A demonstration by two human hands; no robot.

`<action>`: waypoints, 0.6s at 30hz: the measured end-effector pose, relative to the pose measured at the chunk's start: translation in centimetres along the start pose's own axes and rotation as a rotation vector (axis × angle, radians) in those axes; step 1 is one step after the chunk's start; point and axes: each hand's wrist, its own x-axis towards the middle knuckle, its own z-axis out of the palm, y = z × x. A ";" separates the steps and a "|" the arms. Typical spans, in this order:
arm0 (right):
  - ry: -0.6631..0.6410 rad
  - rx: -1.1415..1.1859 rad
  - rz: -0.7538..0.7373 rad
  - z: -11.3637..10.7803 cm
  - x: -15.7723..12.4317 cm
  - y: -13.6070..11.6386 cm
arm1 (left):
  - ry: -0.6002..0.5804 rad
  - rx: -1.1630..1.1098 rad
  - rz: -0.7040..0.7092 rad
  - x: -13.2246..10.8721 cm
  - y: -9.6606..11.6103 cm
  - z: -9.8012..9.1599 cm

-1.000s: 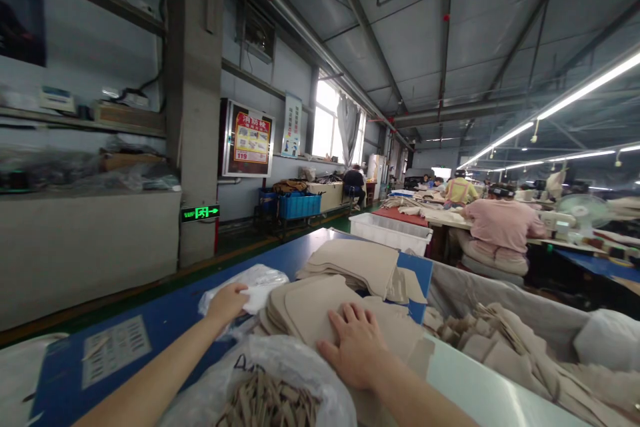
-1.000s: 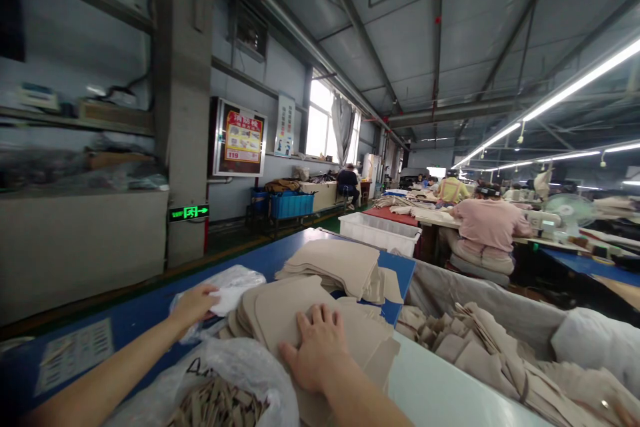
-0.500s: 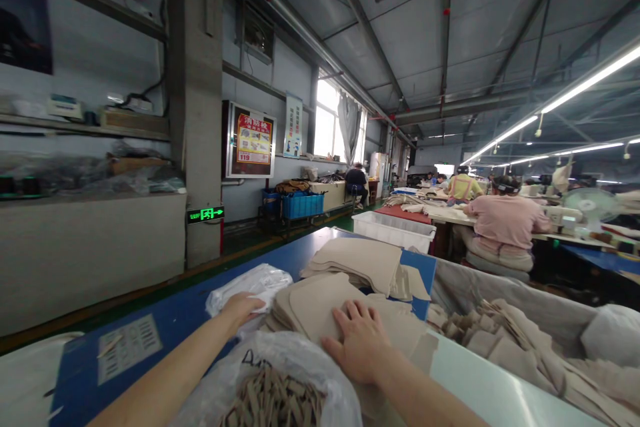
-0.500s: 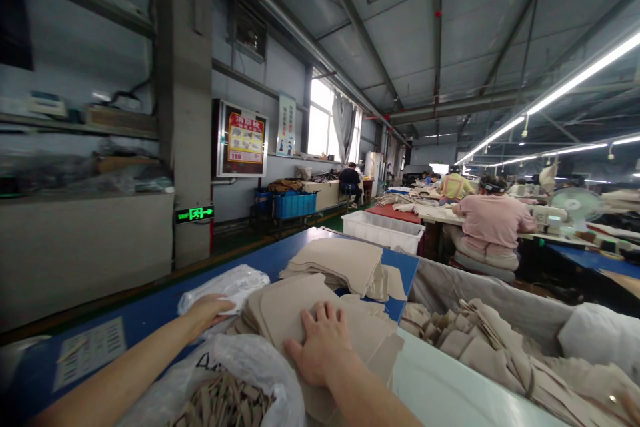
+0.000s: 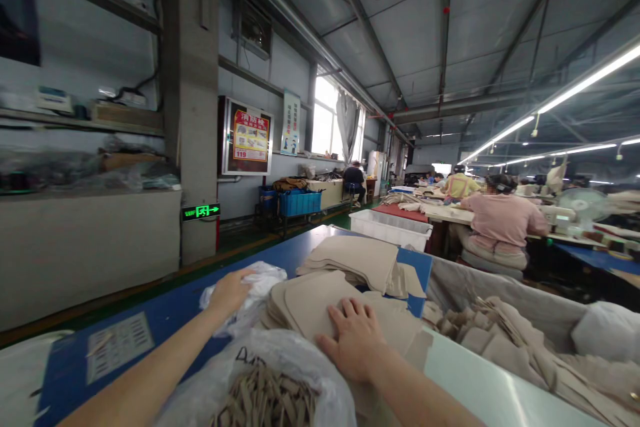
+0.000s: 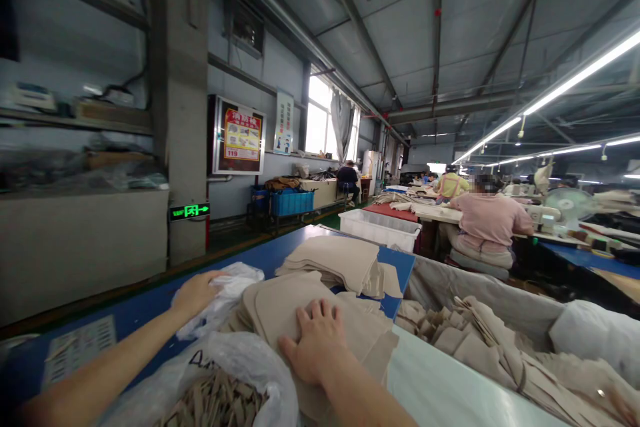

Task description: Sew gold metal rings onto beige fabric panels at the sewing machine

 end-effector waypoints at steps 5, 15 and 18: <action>-0.004 0.002 0.011 -0.1 0.0 0.0 | -0.124 -0.093 -0.155 -0.2 0.1 -1.2; -0.031 0.011 0.016 -0.4 -0.1 -0.4 | -0.231 0.090 -0.134 -2.6 0.3 2.2; -0.025 0.004 0.013 -0.3 -0.1 -0.4 | -0.232 0.135 -0.054 -2.3 0.3 3.0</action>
